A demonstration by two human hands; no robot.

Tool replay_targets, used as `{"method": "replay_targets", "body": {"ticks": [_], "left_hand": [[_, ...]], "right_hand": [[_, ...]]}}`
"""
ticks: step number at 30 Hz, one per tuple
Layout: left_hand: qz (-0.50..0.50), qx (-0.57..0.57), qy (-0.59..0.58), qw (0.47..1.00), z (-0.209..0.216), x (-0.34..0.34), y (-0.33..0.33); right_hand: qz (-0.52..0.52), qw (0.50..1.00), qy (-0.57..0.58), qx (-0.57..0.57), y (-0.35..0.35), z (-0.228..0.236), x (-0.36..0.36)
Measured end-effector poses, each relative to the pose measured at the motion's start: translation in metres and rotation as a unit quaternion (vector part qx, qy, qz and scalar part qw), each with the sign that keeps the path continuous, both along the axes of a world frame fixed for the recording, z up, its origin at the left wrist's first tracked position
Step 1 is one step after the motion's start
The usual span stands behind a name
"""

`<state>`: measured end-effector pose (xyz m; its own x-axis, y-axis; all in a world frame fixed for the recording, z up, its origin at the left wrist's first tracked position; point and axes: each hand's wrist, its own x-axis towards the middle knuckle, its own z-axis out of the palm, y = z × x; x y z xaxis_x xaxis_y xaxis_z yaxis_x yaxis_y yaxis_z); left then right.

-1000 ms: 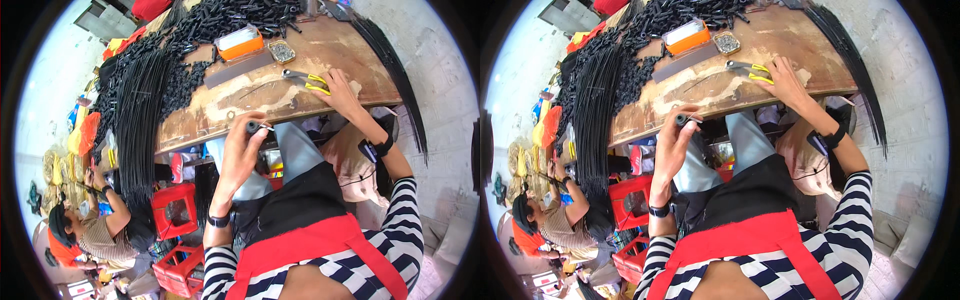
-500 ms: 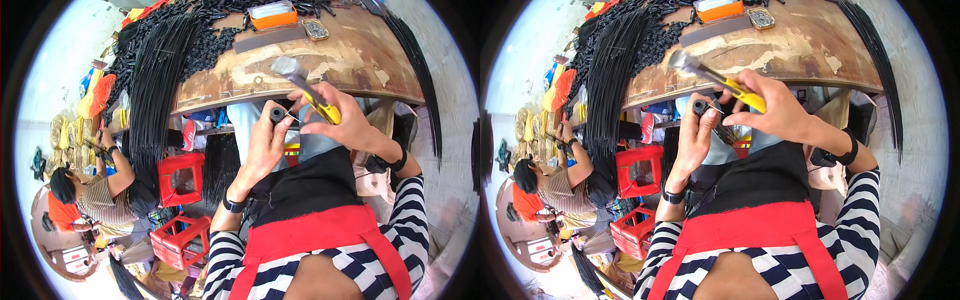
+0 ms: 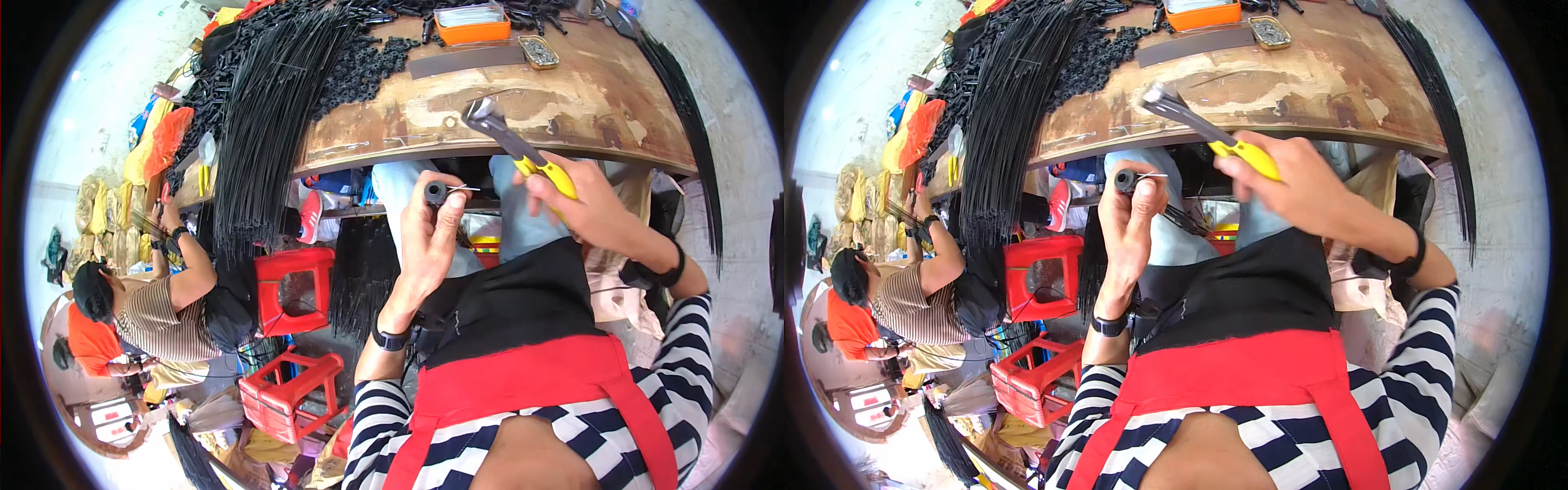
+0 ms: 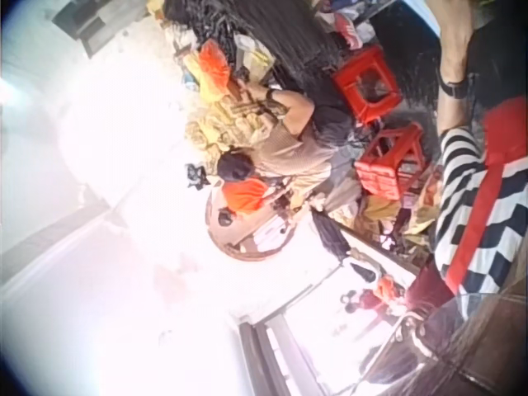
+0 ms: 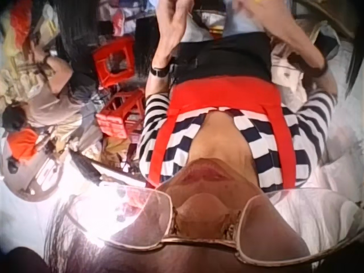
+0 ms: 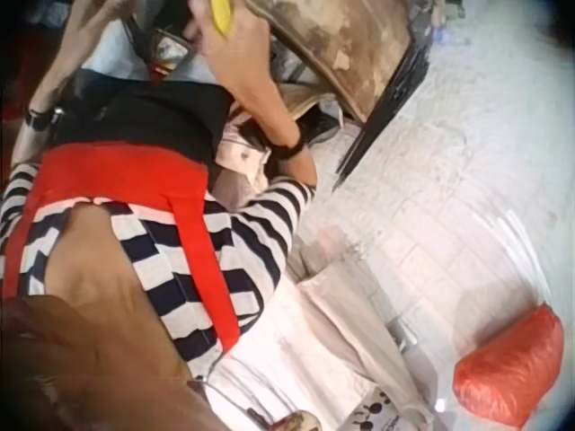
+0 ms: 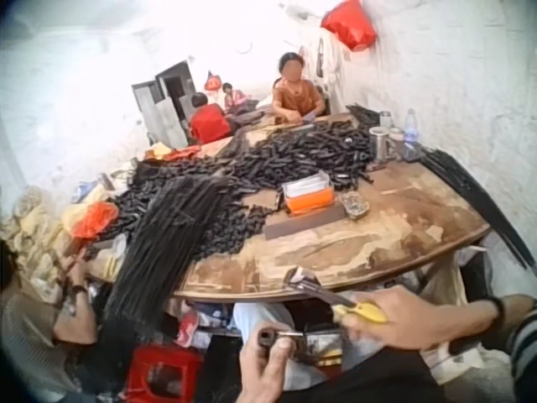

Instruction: Manually assemble and trim black rod components using pliers.

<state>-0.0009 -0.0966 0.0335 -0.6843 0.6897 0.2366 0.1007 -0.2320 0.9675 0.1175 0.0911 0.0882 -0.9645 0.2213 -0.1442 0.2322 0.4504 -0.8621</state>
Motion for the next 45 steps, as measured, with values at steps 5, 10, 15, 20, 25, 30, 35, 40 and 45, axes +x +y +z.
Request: {"method": "replay_targets", "body": {"ticks": [5,10,15,20,25,30,35,40,45], "left_hand": [[-0.031,0.04,-0.016,0.999,-0.002,-0.013,0.0],[-0.071,0.053,-0.042,0.995,0.0,-0.01,0.007],[-0.092,0.044,-0.054,0.993,0.004,-0.006,0.007],[-0.102,-0.027,0.036,0.994,0.013,-0.007,0.003],[-0.15,-0.053,0.085,0.984,0.026,-0.001,0.002],[-0.149,-0.04,0.036,0.987,0.028,0.006,0.018],[-0.136,-0.055,0.009,0.989,0.029,-0.004,0.034],[-0.208,-0.084,0.05,0.973,0.031,-0.01,0.034],[-0.226,-0.064,0.06,0.97,0.031,-0.01,0.034]], "right_hand": [[0.021,0.943,0.071,0.325,0.008,-0.009,0.02],[0.02,0.885,0.164,0.436,0.009,-0.017,0.024],[0.009,0.879,0.216,0.425,0.014,-0.03,0.018],[0.045,0.875,0.193,0.442,0.025,-0.009,0.025],[0.194,0.959,-0.205,-0.002,0.034,0.039,0.039],[0.087,0.982,-0.166,-0.019,0.02,0.005,0.054],[0.026,0.908,0.271,0.318,0.051,-0.014,0.067],[0.144,0.963,-0.048,-0.221,0.058,-0.011,0.072],[0.13,0.989,-0.054,-0.05,0.046,-0.021,0.074]]}}
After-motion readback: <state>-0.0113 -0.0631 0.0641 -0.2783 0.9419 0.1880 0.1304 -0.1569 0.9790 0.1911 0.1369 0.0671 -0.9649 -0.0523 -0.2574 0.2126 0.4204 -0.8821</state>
